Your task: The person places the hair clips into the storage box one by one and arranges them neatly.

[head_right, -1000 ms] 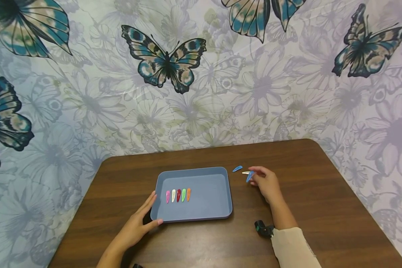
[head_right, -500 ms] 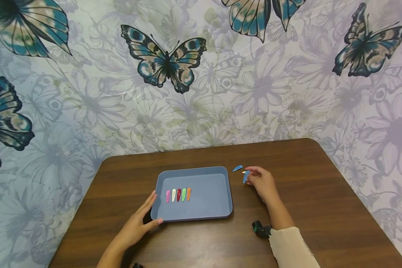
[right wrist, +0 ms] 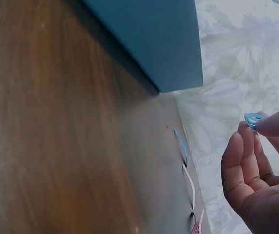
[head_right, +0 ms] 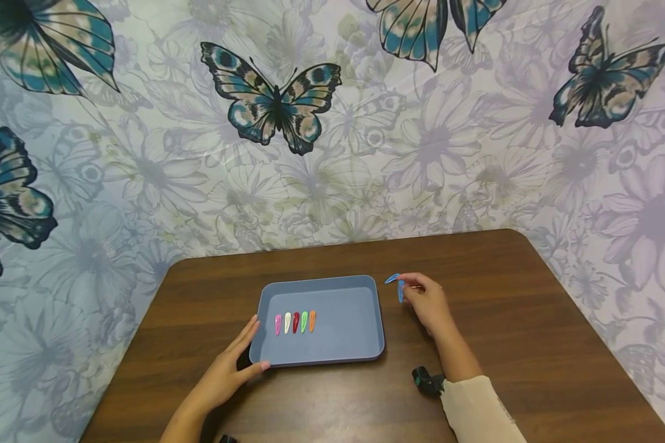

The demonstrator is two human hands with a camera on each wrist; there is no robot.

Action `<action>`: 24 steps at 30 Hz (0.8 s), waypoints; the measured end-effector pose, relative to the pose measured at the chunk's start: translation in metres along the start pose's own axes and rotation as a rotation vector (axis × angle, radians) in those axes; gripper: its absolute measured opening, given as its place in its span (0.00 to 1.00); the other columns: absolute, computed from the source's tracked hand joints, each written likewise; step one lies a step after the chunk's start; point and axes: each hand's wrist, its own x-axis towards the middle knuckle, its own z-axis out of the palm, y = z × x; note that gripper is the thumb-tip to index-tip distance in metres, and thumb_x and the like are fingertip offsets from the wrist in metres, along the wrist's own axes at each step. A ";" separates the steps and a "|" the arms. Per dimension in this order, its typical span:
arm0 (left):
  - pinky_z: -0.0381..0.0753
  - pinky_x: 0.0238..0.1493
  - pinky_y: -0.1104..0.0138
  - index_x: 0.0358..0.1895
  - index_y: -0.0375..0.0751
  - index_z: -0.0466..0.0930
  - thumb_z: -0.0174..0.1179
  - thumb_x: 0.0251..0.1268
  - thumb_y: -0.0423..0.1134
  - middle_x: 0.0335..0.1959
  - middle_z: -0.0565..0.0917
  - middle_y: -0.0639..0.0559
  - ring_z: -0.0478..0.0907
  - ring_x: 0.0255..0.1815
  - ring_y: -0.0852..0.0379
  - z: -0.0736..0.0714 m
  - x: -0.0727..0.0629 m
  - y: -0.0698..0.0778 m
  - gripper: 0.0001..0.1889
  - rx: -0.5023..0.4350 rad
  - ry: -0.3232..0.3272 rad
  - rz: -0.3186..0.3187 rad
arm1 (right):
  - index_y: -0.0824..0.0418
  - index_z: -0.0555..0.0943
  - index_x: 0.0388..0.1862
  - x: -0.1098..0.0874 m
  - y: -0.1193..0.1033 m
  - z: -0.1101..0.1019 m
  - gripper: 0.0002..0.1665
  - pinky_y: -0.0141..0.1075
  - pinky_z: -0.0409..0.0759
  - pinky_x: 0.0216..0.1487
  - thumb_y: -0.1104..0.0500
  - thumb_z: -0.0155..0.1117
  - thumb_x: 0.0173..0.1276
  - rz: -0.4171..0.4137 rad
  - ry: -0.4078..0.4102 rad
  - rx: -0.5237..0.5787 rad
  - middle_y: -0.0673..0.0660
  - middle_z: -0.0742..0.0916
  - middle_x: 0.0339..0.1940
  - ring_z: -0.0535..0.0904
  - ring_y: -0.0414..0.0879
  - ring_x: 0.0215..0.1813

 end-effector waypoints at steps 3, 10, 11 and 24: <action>0.53 0.77 0.35 0.83 0.59 0.48 0.68 0.62 0.60 0.85 0.45 0.62 0.48 0.84 0.46 0.000 0.000 0.000 0.50 0.000 -0.005 -0.004 | 0.68 0.81 0.60 -0.002 -0.005 0.001 0.17 0.30 0.85 0.43 0.65 0.58 0.75 0.000 -0.002 0.012 0.57 0.83 0.44 0.80 0.36 0.39; 0.53 0.77 0.35 0.83 0.60 0.48 0.67 0.61 0.62 0.85 0.44 0.63 0.48 0.84 0.46 0.000 -0.001 0.000 0.50 0.002 -0.008 -0.014 | 0.69 0.80 0.60 -0.004 -0.007 0.004 0.17 0.31 0.86 0.43 0.65 0.58 0.76 -0.003 -0.032 0.052 0.55 0.82 0.40 0.85 0.42 0.39; 0.53 0.77 0.35 0.83 0.60 0.48 0.67 0.61 0.62 0.85 0.44 0.63 0.48 0.84 0.46 0.000 -0.001 -0.001 0.50 0.002 -0.007 -0.014 | 0.70 0.79 0.60 -0.004 -0.007 0.004 0.17 0.33 0.87 0.43 0.65 0.57 0.76 -0.004 -0.045 0.064 0.57 0.82 0.40 0.87 0.45 0.40; 0.53 0.77 0.35 0.83 0.59 0.48 0.67 0.61 0.61 0.85 0.45 0.62 0.48 0.84 0.46 0.000 -0.001 0.000 0.50 -0.002 -0.007 -0.009 | 0.73 0.74 0.64 -0.004 -0.005 0.012 0.20 0.39 0.89 0.42 0.67 0.56 0.76 -0.031 -0.141 0.121 0.61 0.80 0.44 0.90 0.56 0.43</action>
